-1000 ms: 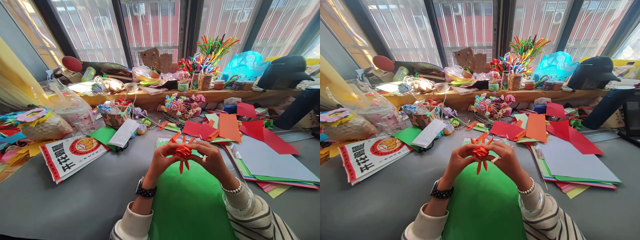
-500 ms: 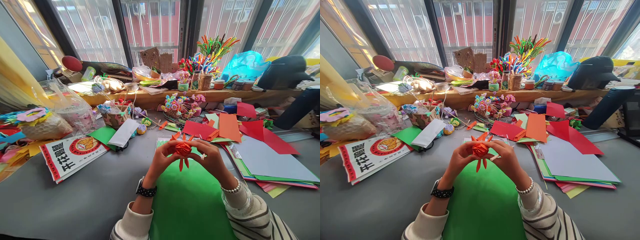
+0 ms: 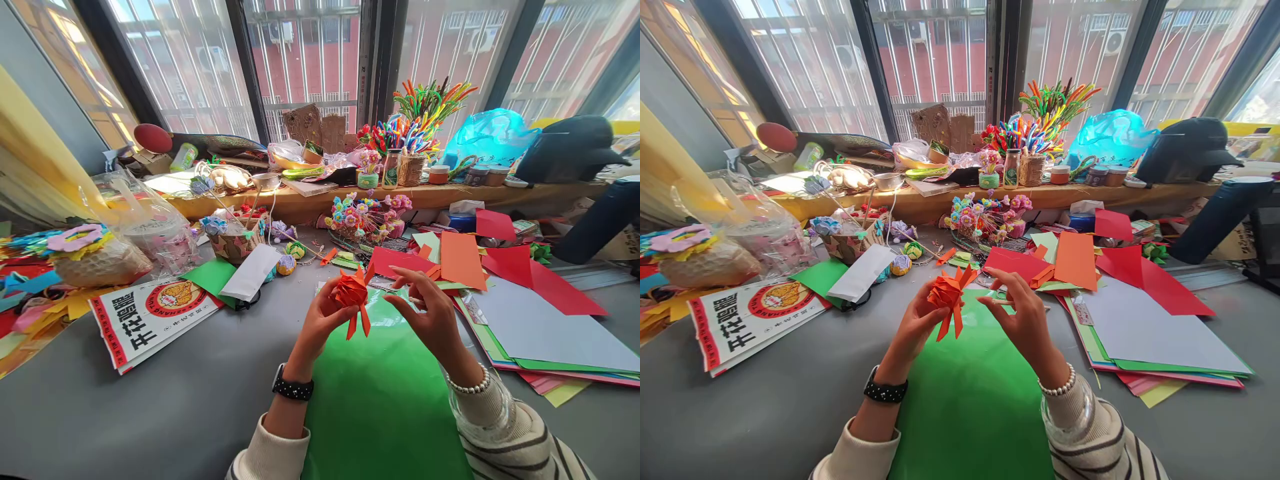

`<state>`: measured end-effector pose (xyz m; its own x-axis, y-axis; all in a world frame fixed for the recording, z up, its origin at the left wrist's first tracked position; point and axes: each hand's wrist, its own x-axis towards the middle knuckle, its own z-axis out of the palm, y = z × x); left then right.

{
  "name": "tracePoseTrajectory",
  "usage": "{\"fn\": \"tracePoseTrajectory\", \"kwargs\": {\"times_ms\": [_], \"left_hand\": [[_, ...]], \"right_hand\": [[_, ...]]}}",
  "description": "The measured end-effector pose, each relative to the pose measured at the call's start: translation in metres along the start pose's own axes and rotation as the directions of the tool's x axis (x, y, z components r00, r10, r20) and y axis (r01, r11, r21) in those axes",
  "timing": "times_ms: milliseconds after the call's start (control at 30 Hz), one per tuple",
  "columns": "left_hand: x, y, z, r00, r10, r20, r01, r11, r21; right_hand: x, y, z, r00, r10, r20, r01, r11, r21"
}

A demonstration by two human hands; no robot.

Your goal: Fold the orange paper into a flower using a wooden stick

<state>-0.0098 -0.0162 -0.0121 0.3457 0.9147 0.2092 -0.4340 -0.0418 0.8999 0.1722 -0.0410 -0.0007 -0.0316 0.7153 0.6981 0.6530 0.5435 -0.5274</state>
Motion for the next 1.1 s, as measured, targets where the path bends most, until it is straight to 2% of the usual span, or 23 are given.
{"fn": "tracePoseTrajectory", "kwargs": {"times_ms": [100, 300, 400, 467, 533, 633, 833, 1100], "left_hand": [[-0.003, 0.003, 0.001, 0.997, -0.061, 0.047, 0.062, 0.998, -0.024], [-0.006, 0.005, 0.001, 0.972, -0.155, 0.179, 0.165, 0.985, -0.047], [-0.004, 0.001, -0.002, 0.953, -0.193, 0.232, 0.209, 0.977, -0.044], [-0.002, -0.001, -0.003, 0.928, -0.258, 0.267, 0.281, 0.959, -0.049], [0.000, -0.004, -0.005, 0.884, -0.337, 0.323, 0.373, 0.926, -0.056], [0.002, -0.007, -0.006, 0.841, -0.380, 0.386, 0.438, 0.896, -0.071], [0.001, -0.009, -0.008, 0.811, -0.430, 0.398, 0.479, 0.877, -0.028], [0.001, -0.009, -0.008, 0.843, -0.415, 0.341, 0.461, 0.885, -0.062]], "right_hand": [[0.001, 0.000, -0.002, 1.000, 0.017, 0.001, -0.017, 0.998, 0.056], [0.004, -0.006, -0.005, 0.997, -0.070, 0.045, 0.062, 0.986, 0.153], [0.003, -0.007, -0.004, 0.999, -0.033, 0.036, 0.025, 0.977, 0.211], [0.002, -0.006, -0.003, 0.999, 0.003, 0.052, -0.016, 0.969, 0.247], [0.002, -0.004, -0.002, 0.995, 0.035, 0.091, -0.059, 0.959, 0.279], [0.001, -0.004, -0.003, 0.986, 0.082, 0.144, -0.122, 0.945, 0.303], [0.003, -0.005, -0.003, 0.983, 0.126, 0.136, -0.161, 0.944, 0.289], [0.003, -0.002, 0.000, 0.993, 0.096, 0.069, -0.105, 0.984, 0.141]]}}
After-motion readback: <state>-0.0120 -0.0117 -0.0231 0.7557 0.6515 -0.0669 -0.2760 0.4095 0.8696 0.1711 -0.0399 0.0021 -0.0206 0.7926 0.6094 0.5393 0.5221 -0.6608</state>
